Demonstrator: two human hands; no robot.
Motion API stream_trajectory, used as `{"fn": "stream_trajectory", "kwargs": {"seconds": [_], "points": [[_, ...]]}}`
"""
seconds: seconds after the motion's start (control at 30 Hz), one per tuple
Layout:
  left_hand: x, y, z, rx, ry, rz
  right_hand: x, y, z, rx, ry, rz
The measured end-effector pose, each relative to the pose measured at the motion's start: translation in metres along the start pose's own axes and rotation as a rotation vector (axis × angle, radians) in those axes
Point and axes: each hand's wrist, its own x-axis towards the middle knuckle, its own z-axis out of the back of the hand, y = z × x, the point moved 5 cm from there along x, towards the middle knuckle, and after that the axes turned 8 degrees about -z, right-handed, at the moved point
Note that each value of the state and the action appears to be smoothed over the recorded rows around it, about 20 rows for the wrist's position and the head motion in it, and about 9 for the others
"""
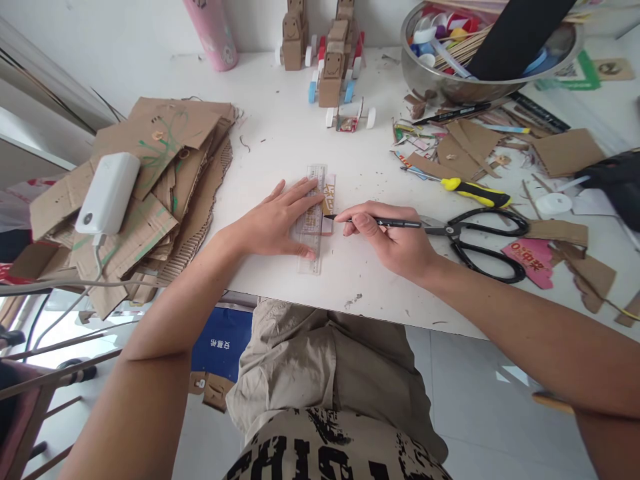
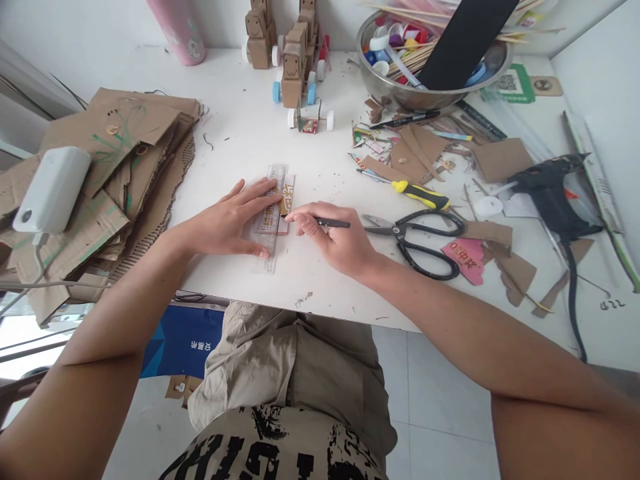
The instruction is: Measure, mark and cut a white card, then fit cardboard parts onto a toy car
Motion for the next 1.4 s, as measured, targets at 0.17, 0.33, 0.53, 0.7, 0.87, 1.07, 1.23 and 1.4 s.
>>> {"fn": "stream_trajectory", "kwargs": {"seconds": [0.17,0.33,0.53,0.7,0.87,1.07,1.23,1.4], "points": [[0.001,-0.001,0.0,0.0,0.012,0.017,0.003,-0.001,-0.001,0.003,0.012,-0.023],[0.001,-0.003,0.001,-0.005,0.007,0.011,0.011,-0.002,-0.002,-0.002,0.01,-0.045],[0.0,-0.002,0.001,0.002,-0.003,0.029,0.023,-0.01,0.001,-0.002,-0.03,-0.069],[0.0,-0.002,0.0,-0.003,-0.008,0.02,0.033,-0.015,0.004,-0.029,-0.045,-0.061],[0.001,-0.002,0.001,-0.007,-0.004,0.021,0.047,-0.02,0.005,-0.048,-0.047,-0.051],[0.001,-0.001,0.0,0.004,0.008,0.03,0.065,-0.027,0.008,-0.071,-0.067,-0.042],[0.0,0.0,0.0,0.011,-0.022,0.007,0.074,-0.033,0.009,-0.075,-0.073,-0.038],[0.0,-0.006,0.002,0.008,-0.008,0.01,0.066,-0.022,0.021,-0.137,-0.118,0.034]]}}
